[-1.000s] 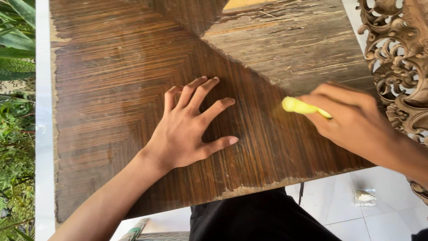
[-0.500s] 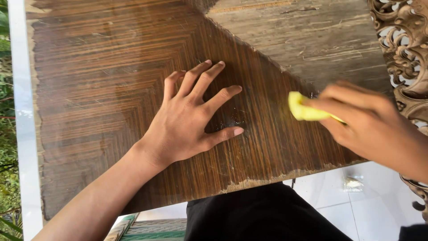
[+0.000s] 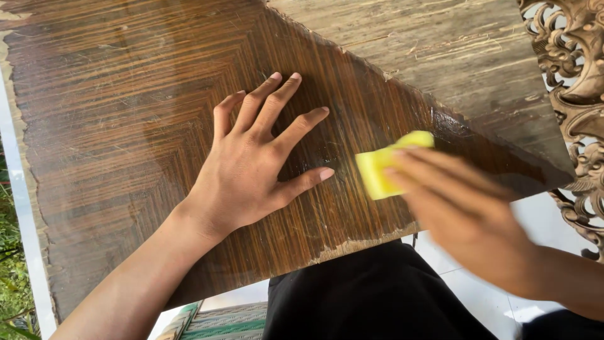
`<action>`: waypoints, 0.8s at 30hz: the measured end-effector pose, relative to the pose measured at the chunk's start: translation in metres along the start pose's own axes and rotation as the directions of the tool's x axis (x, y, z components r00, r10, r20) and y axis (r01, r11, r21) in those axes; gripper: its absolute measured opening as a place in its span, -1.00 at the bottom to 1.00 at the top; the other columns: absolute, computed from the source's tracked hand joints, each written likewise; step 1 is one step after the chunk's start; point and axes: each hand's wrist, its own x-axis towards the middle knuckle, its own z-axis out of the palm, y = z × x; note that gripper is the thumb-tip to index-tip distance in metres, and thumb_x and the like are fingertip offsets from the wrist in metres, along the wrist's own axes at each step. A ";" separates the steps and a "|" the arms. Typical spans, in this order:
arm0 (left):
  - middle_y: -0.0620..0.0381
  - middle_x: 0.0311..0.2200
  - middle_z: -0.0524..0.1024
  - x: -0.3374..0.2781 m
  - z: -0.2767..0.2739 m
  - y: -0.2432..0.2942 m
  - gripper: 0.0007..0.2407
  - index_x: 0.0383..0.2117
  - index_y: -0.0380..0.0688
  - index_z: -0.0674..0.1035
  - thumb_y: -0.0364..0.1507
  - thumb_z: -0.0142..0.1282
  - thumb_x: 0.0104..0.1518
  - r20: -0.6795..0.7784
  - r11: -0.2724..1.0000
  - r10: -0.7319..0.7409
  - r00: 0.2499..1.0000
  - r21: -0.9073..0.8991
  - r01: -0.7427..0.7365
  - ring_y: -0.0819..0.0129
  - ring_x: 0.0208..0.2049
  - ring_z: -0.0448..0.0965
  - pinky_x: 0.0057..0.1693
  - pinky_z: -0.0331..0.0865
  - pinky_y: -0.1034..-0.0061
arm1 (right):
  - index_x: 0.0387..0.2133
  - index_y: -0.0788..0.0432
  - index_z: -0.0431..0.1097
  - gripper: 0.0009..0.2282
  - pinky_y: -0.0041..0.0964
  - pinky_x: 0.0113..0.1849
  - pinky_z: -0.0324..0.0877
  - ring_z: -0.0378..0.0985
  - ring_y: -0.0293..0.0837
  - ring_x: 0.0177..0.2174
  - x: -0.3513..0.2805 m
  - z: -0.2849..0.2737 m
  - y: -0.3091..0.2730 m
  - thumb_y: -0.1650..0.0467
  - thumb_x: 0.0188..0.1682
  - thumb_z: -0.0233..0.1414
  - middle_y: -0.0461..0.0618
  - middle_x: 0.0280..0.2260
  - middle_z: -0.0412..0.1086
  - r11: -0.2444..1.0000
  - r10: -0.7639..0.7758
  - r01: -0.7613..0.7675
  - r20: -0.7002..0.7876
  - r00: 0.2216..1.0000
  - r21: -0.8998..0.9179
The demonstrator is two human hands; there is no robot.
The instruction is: Cleaning a wooden table surface using a spray bottle and a sponge.
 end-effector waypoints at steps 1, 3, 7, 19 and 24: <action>-0.19 0.33 0.19 0.000 -0.002 0.000 -0.45 0.22 0.03 0.44 0.03 0.13 0.18 0.003 1.000 -0.002 1.000 -0.011 0.002 -0.08 0.38 0.12 0.35 0.00 -0.14 | -0.05 0.36 0.47 -0.67 -0.10 0.08 0.42 0.49 0.06 0.04 0.006 0.010 -0.012 0.63 -0.14 0.11 0.17 0.01 0.45 0.994 -0.103 0.104 -0.030 0.994 0.015; -0.17 0.33 0.19 -0.002 -0.003 -0.001 -0.45 0.23 0.02 0.44 0.01 0.15 0.19 0.007 1.000 -0.002 1.000 -0.025 0.003 -0.06 0.39 0.12 0.37 -0.01 -0.12 | -0.04 0.40 0.44 -0.65 -0.06 0.14 0.38 0.44 0.12 0.10 0.009 0.016 -0.022 0.63 -0.15 0.09 0.23 0.06 0.40 0.978 -0.203 0.205 -0.059 0.977 0.028; -0.13 0.34 0.22 -0.005 -0.007 -0.002 -0.46 0.21 -0.02 0.46 -0.03 0.18 0.17 0.021 0.996 -0.014 1.000 -0.085 0.016 -0.05 0.40 0.13 0.40 -0.02 -0.11 | -0.02 0.36 0.44 -0.56 -0.05 0.18 0.34 0.40 0.08 0.16 -0.018 -0.001 -0.009 0.71 -0.24 0.01 0.19 0.09 0.39 0.992 -0.036 0.032 0.039 0.999 0.120; -0.14 0.31 0.25 0.002 -0.008 0.002 -0.49 0.15 -0.06 0.50 -0.06 0.19 0.15 0.031 0.997 -0.018 0.999 -0.072 0.020 -0.05 0.38 0.16 0.37 0.00 -0.11 | -0.14 0.34 0.51 -0.70 -0.05 0.11 0.45 0.58 0.11 0.00 -0.052 0.001 -0.011 0.75 -0.09 0.00 0.17 -0.05 0.50 0.907 0.400 -0.421 -0.308 0.863 -0.002; -0.10 0.34 0.26 0.005 -0.008 0.007 -0.51 0.16 -0.05 0.51 -0.09 0.17 0.15 0.049 0.996 -0.027 0.998 -0.086 0.031 -0.03 0.40 0.19 0.39 0.02 -0.10 | -0.13 0.23 0.53 -0.68 -0.03 0.16 0.47 0.59 0.11 0.03 -0.060 -0.004 0.010 0.72 -0.09 0.03 0.07 -0.04 0.51 0.944 0.331 -0.321 -0.271 0.904 0.083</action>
